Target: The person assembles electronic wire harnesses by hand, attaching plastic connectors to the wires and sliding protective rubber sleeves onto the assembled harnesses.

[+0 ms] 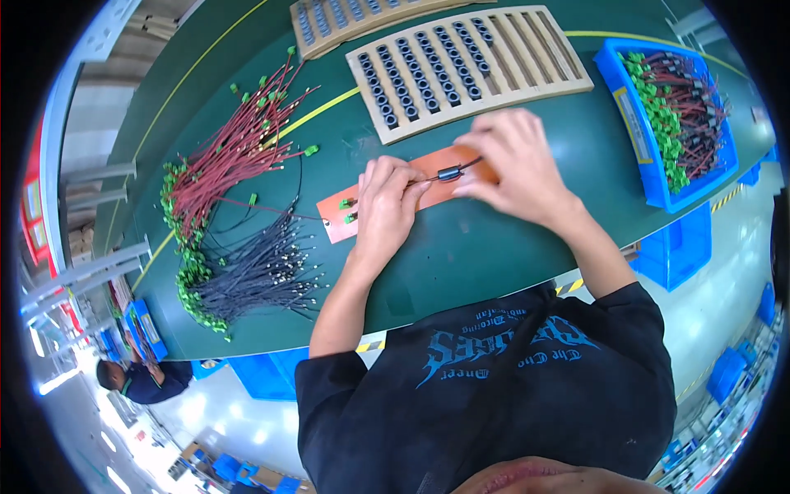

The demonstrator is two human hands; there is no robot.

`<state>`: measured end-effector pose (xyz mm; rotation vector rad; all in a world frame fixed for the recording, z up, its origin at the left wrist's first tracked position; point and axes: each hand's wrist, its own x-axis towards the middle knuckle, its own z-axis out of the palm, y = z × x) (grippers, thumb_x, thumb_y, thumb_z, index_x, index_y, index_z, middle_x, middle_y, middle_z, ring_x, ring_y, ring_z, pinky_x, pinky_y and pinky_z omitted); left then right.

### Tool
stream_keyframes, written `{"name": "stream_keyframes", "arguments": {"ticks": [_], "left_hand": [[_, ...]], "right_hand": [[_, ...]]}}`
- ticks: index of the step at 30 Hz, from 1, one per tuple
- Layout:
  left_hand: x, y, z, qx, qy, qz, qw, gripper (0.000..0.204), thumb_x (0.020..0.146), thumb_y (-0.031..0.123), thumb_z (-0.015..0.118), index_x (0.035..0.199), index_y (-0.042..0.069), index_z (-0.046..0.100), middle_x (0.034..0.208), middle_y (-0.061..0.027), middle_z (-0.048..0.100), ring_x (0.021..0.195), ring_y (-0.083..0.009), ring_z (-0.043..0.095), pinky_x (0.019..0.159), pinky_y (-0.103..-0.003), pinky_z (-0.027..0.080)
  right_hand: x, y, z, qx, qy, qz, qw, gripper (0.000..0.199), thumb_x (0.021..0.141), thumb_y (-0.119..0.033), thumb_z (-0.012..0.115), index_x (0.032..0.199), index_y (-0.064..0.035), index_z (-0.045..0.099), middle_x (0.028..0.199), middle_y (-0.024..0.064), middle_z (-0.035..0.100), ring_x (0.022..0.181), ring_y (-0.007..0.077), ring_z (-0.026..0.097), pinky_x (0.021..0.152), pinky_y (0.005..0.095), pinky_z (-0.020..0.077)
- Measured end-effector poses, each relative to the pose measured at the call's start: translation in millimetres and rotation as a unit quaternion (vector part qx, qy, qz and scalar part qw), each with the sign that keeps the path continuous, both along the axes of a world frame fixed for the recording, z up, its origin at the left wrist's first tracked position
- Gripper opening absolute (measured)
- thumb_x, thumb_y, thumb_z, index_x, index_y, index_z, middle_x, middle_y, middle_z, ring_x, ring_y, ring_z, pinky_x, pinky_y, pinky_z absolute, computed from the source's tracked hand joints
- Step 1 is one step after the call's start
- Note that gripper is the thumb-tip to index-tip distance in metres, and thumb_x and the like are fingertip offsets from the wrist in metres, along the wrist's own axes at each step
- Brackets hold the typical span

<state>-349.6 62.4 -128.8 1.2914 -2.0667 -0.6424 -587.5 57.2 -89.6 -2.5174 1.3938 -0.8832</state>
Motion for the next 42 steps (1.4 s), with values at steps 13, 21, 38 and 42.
{"name": "stream_keyframes", "arguments": {"ticks": [13,21,38,42], "left_hand": [[6,4,-11,0.016,0.115,-0.009,0.993,0.010,0.092,0.013,0.066,0.097,0.006,0.061,0.095,-0.0106,0.072,0.086,-0.0307,0.068,0.073,-0.042,0.046],[21,3,-6,0.029,0.070,-0.094,0.993,0.004,0.094,0.010,0.063,0.093,0.007,0.065,0.089,-0.0077,0.071,0.077,-0.0289,0.065,0.069,-0.040,0.044],[-17,-9,5,0.056,0.110,-0.115,0.986,0.031,0.084,0.006,0.074,0.114,0.002,0.066,0.100,-0.0118,0.065,0.086,-0.0271,0.064,0.076,-0.037,0.052],[-17,-5,-1,0.014,0.128,-0.084,0.988,0.029,0.083,0.000,0.075,0.112,-0.001,0.070,0.098,-0.0110,0.063,0.085,-0.0227,0.063,0.075,-0.032,0.052]], "right_hand": [[31,-36,18,-0.025,0.224,0.223,0.948,0.013,0.088,-0.021,0.061,0.088,-0.0079,0.061,0.081,0.0024,0.061,0.083,0.0192,0.058,0.075,0.0341,0.0424],[27,-39,15,0.017,0.180,0.304,0.935,0.024,0.084,-0.029,0.072,0.080,-0.0097,0.059,0.073,0.0027,0.057,0.076,0.0213,0.058,0.073,0.0368,0.0443],[-22,-28,24,-0.068,0.156,0.146,0.974,0.016,0.081,-0.017,0.070,0.094,-0.0086,0.064,0.090,0.0054,0.062,0.095,0.0210,0.061,0.089,0.0358,0.0454],[-35,-13,6,-0.043,-0.138,-0.164,0.976,0.040,0.088,-0.017,0.075,0.124,-0.0053,0.063,0.110,0.0085,0.064,0.096,0.0202,0.062,0.085,0.0316,0.0497]]}}
